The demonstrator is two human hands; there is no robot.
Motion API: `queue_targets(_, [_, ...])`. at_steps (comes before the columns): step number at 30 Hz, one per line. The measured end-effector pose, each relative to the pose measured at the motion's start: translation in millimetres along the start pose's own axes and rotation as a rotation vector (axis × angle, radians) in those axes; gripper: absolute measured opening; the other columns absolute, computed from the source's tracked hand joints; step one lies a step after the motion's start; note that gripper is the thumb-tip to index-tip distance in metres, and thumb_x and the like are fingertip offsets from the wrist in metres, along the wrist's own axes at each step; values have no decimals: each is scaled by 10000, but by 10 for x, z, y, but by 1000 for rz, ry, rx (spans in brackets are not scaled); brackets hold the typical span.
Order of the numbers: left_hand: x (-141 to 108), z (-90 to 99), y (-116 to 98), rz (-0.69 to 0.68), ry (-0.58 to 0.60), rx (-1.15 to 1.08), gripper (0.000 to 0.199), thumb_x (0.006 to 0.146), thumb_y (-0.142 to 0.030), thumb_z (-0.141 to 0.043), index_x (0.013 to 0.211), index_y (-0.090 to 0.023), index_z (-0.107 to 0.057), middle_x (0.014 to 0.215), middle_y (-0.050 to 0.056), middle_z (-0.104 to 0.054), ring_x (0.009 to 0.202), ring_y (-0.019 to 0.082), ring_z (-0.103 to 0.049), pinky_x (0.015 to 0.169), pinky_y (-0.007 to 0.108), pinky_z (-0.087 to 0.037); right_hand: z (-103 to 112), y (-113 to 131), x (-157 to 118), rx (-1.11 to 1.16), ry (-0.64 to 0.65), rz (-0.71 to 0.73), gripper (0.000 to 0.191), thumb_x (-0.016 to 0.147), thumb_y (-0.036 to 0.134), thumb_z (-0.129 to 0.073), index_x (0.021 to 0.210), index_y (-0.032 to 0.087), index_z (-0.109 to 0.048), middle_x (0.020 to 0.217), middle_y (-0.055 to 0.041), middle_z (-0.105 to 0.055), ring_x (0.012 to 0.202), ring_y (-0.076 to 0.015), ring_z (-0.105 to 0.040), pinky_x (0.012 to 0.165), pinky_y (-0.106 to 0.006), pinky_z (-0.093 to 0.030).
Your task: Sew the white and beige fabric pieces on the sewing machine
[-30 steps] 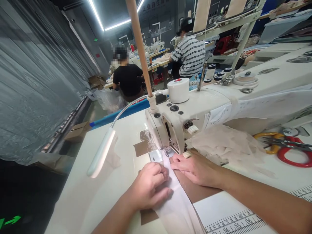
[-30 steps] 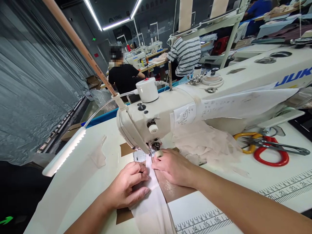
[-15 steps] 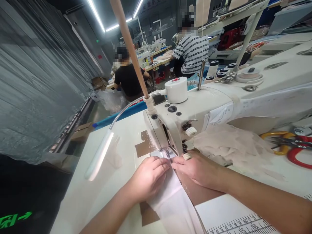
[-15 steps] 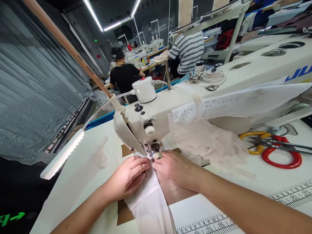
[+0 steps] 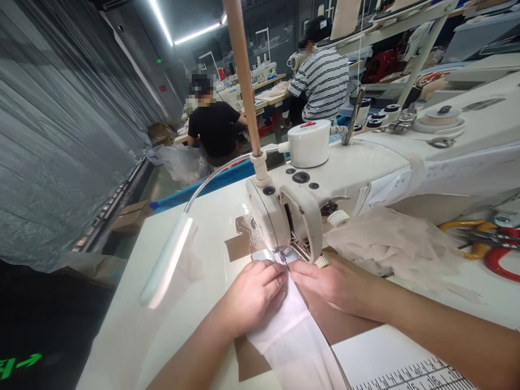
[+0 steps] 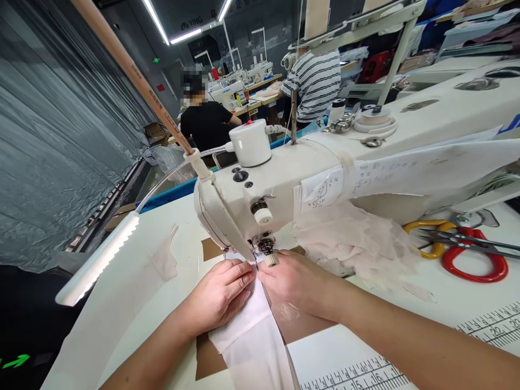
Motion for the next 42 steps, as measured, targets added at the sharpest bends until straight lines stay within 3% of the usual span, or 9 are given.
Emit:
queue_targets(12, [-36, -4, -22, -114, -15, 93, 279, 947, -142, -418, 1141, -80, -609, 1170, 158, -656, 990, 241, -607, 775, 384, -566, 22, 18, 6, 6, 25, -12, 361, 866, 18, -316, 950, 146, -643, 801, -67, -604, 666, -184, -461, 645, -328, -377])
queue_targets(19, [-28, 22, -9, -62, 5, 70, 280, 950, -176, -419, 1128, -94, -619, 1142, 137, -672, 935, 230, -617, 783, 380, -570, 57, 13, 17, 54, -23, -17, 366, 891, 41, -302, 961, 150, -645, 761, -53, -580, 674, -184, -456, 657, -315, -364])
queue_targets(32, [-37, 14, 40, -9, 9, -48, 287, 907, -212, -485, 1147, -96, -595, 1183, 132, -647, 986, 246, -593, 845, 392, -535, 41, 83, 32, -177, -78, 12, 342, 783, -14, -347, 801, 174, -632, 722, -40, -568, 641, -180, -429, 630, -333, -332])
queue_targets(42, [-72, -39, 95, 48, 55, -70, 407, 900, -335, -498, 1233, -107, -548, 1241, 147, -589, 998, 269, -570, 870, 435, -502, -1, 42, -3, -150, -84, -47, 320, 794, -5, -373, 875, 162, -634, 805, -49, -596, 678, -170, -478, 659, -308, -357])
Point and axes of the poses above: each hand's wrist, its own x-axis towards the middle knuckle, its own z-axis out of the back of the hand, y = z × x, the point moved 6 cm from there along x, towards the middle knuckle
